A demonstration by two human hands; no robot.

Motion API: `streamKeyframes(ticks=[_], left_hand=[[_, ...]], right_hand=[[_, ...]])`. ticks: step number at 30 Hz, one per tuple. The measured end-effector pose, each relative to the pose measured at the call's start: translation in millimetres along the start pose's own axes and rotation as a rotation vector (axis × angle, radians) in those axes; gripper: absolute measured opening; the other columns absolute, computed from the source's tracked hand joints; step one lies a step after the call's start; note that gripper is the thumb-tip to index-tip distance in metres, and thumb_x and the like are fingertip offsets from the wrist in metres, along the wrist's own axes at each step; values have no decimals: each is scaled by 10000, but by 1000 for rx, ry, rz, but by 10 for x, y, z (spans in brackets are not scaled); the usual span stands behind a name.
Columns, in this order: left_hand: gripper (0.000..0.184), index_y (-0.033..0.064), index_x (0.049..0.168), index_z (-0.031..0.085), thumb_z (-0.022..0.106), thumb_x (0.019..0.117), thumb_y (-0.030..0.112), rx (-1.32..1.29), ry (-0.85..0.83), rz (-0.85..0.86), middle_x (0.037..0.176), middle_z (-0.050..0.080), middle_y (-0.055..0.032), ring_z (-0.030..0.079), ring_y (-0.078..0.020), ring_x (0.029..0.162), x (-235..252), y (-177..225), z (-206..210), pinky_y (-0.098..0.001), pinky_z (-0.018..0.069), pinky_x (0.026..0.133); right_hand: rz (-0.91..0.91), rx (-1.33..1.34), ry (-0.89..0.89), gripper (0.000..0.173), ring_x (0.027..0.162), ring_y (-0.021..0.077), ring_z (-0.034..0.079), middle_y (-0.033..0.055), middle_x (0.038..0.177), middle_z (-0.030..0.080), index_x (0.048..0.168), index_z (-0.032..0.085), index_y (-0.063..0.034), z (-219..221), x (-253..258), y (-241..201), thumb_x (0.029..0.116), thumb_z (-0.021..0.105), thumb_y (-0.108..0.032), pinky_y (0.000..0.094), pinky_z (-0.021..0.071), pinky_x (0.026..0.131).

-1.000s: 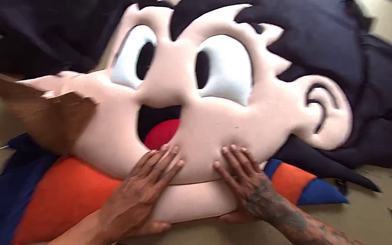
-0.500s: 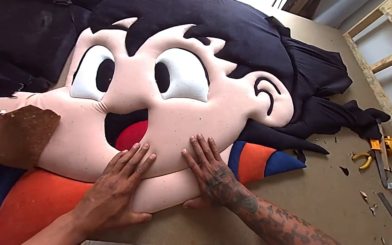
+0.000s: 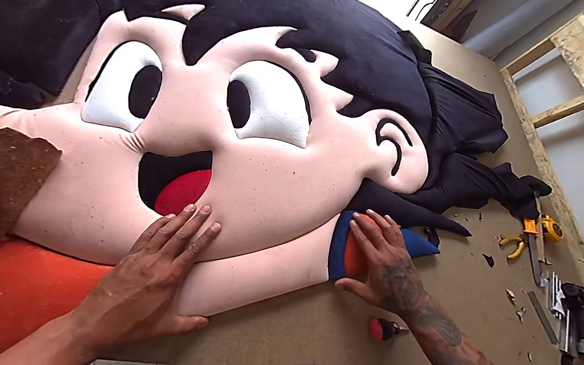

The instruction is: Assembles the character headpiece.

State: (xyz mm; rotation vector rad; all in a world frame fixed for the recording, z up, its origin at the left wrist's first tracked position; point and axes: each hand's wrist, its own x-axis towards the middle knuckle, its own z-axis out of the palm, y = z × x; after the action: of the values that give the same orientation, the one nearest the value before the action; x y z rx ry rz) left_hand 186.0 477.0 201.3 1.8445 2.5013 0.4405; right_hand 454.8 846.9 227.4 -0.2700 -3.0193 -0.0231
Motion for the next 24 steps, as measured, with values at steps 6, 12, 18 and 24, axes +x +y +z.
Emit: streamKeyframes(ticks=[6, 12, 18, 24], left_hand=[[1446, 225, 1638, 287, 631, 443, 962, -22, 5, -4, 1697, 258, -126, 279, -377, 1544, -9, -20, 37, -600, 276, 1228], [1408, 206, 1617, 342, 625, 461, 959, -39, -34, -22, 1690, 268, -149, 290, -403, 1535, 20, -18, 10, -603, 286, 1214], [1421, 188, 1619, 339, 636, 458, 951, -32, -51, -14, 1683, 273, -171, 292, -426, 1527, 55, -15, -11, -611, 291, 1204], [1361, 245, 1626, 308, 623, 496, 935, 32, -51, -9, 1679, 205, -258, 200, -511, 1535, 202, 316, 14, -712, 189, 1204]], right_hand=[[-8, 77, -11, 1055, 1533, 284, 323, 23, 1567, 508, 1417, 634, -156, 112, -16, 18, 684, 603, -915, 584, 228, 1256], [-18, 124, -60, 1016, 1542, 252, 316, 28, 1581, 493, 1419, 635, -148, 106, 25, 22, 722, 608, -887, 589, 216, 1263], [-2, 89, -80, 1010, 1542, 244, 313, 25, 1589, 482, 1429, 625, -161, 115, 29, 6, 739, 571, -896, 581, 224, 1254], [48, 62, -121, 1003, 1558, 254, 270, -6, 1625, 432, 1452, 602, -200, 66, -13, -51, 732, 566, -898, 583, 218, 1244]])
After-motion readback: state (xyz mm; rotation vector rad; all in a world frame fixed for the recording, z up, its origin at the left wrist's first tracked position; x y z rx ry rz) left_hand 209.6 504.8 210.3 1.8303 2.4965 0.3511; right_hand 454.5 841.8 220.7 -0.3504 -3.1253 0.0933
